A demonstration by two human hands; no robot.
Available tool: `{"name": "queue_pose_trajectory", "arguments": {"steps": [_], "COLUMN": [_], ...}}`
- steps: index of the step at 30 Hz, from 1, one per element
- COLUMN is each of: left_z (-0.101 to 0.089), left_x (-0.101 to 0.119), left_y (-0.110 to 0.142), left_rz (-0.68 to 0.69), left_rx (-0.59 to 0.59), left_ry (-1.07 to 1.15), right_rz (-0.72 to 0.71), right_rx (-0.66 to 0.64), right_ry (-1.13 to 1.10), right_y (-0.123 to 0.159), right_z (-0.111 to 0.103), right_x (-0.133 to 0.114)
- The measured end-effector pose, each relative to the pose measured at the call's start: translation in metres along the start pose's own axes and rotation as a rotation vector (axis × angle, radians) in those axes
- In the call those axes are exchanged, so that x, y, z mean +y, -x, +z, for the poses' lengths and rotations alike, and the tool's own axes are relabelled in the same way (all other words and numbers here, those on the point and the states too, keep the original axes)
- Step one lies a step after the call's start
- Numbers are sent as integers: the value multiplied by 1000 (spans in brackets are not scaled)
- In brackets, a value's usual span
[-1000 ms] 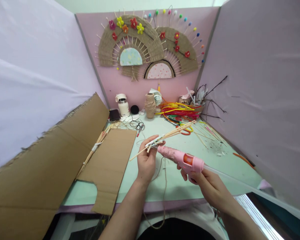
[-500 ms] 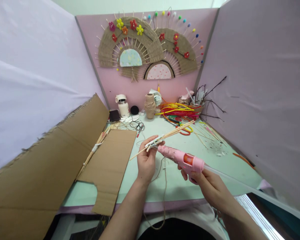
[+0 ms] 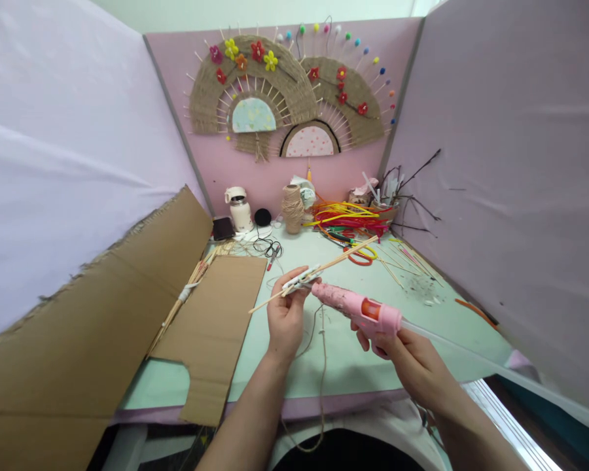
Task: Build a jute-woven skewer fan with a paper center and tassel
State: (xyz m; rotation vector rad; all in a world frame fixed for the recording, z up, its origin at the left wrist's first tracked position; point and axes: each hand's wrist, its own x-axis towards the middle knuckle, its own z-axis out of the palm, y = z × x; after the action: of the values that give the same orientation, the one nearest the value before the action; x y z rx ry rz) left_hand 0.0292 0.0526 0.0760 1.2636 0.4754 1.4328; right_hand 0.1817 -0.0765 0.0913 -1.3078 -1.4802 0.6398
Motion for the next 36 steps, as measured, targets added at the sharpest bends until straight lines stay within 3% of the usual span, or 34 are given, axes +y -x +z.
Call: {"name": "queue_pose_trajectory", "arguments": {"steps": [36], "left_z": [-1], "left_x": [-9], "left_y": [-1], "left_rz": [-5], "left_rx": [27], "left_ry": [100], "right_rz": [69], "right_rx": [105], "right_ry": [8], "right_y": [-4], "right_z": [-9], "right_x": [2]}}
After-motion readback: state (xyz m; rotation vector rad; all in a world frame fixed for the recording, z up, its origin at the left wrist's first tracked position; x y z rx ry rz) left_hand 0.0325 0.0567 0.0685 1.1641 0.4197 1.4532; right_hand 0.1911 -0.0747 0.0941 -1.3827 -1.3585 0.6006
